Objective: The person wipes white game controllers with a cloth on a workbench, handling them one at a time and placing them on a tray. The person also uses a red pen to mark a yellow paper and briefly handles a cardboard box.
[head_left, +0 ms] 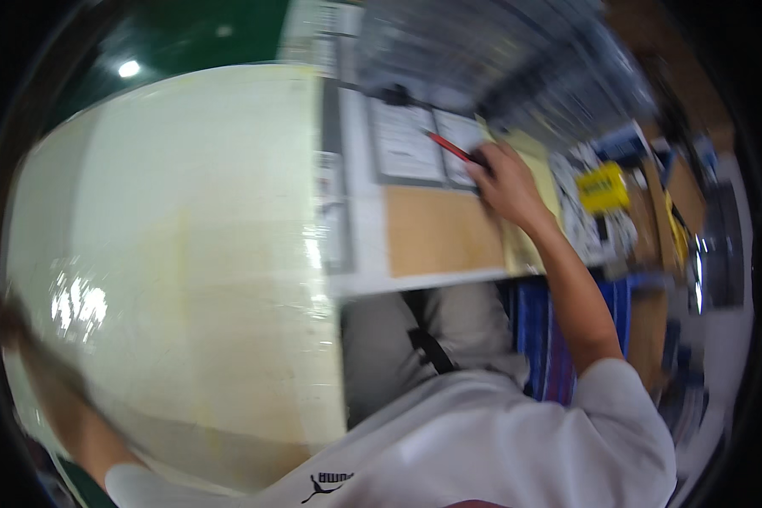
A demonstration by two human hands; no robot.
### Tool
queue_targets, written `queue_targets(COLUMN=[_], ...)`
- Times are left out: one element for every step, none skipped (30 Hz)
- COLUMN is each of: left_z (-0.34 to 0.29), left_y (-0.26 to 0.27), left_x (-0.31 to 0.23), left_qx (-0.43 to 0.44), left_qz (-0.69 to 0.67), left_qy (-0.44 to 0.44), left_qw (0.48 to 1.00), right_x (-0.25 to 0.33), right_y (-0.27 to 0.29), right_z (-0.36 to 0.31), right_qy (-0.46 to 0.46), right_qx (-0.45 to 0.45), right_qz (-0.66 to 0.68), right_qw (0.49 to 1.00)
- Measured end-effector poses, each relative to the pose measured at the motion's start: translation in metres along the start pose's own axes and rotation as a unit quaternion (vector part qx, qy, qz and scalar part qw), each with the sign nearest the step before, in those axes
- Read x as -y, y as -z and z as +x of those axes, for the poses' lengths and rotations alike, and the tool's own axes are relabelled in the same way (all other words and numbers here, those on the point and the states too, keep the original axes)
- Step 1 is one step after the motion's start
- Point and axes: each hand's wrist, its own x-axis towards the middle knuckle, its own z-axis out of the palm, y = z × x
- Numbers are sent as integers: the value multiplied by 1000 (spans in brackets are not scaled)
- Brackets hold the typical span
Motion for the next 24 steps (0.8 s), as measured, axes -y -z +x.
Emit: queue_targets(left_z=[2, 3, 4, 1, -6, -7, -12, -16, -21, -26, -28, -34, -37, -41, -46, -50, -49, -48, -45, -41, -39, -37, -35, -33], left_y=[-11, -24, -31, -33, -28, -23, -12, 0, 13, 26, 41, 51, 66, 73, 80, 85, 89, 91, 93, 96, 96, 97, 99, 100], left_x=[-1, -17, -30, -37, -43, -52, -59, -60, -68, -63, -66, -64, -63, -61, -60, -59, -60, -62, -63, -64, -65, -66, -67, -68], left_qx=[-41, -87, -116, -164, -242, -301, -291, -267, -183, -132, -92, -148, -199, -239, -255, -270, -281, -264, -246, -226, -246, -267, -288, -291], left_qz=[-73, -145, -182, -257, -307, -395, -442, -435, -761, -805, -841, -750, -636, -509, -492, -473, -455, -514, -569, -619, -592, -564, -535, -542], left_qy=[24, 57, 92, 110, 98, 71, 66, 81, 87, 113, 121, 119, 118, 113, 91, 67, 41, 91, 139, 185, 186, 187, 187, 183], left_qw=[996, 984, 972, 946, 915, 865, 846, 856, 616, 568, 520, 634, 736, 819, 827, 836, 844, 811, 772, 729, 745, 759, 772, 767], right_x=[-2, 3, 13, 26, 46, 70, 98, 129, 165, 202, 243, 284, 323, 368, 410, 448, 483, 513, 538, 561, 580, 597, 612, 627], right_y=[-1, 0, 3, 11, 16, 23, 26, 32, 31, 30, 23, 12, 1, -22, -44, -67, -88, -107, -122, -135, -145, -153, -159, -163], right_z=[5, 7, 8, 10, 10, 26, 35, 47, 68, 93, 125, 146, 179, 202, 222, 238, 250, 259, 266, 270, 273, 276, 279, 284], right_qy=[-3, -21, -81, -144, -64, -95, -28, 9, 56, 157, 307, 321, 423, 474, 516, 527, 542, 549, 563, 563, 578, 580, 579, 588], right_qx=[33, 60, 87, 104, 2, 41, 25, 30, 22, 29, 30, 74, 39, 28, 11, -16, -61, -77, -97, -98, -110, -111, -105, -119], right_qz=[13, 3, 21, 14, 62, 250, 320, 296, 317, 225, 138, 163, 162, 176, 164, 137, 99, 69, 74, 81, 83, 76, 63, 71], right_qw=[999, 998, 993, 984, 996, 963, 947, 955, 947, 961, 941, 930, 891, 862, 841, 839, 832, 829, 818, 817, 805, 803, 806, 797])
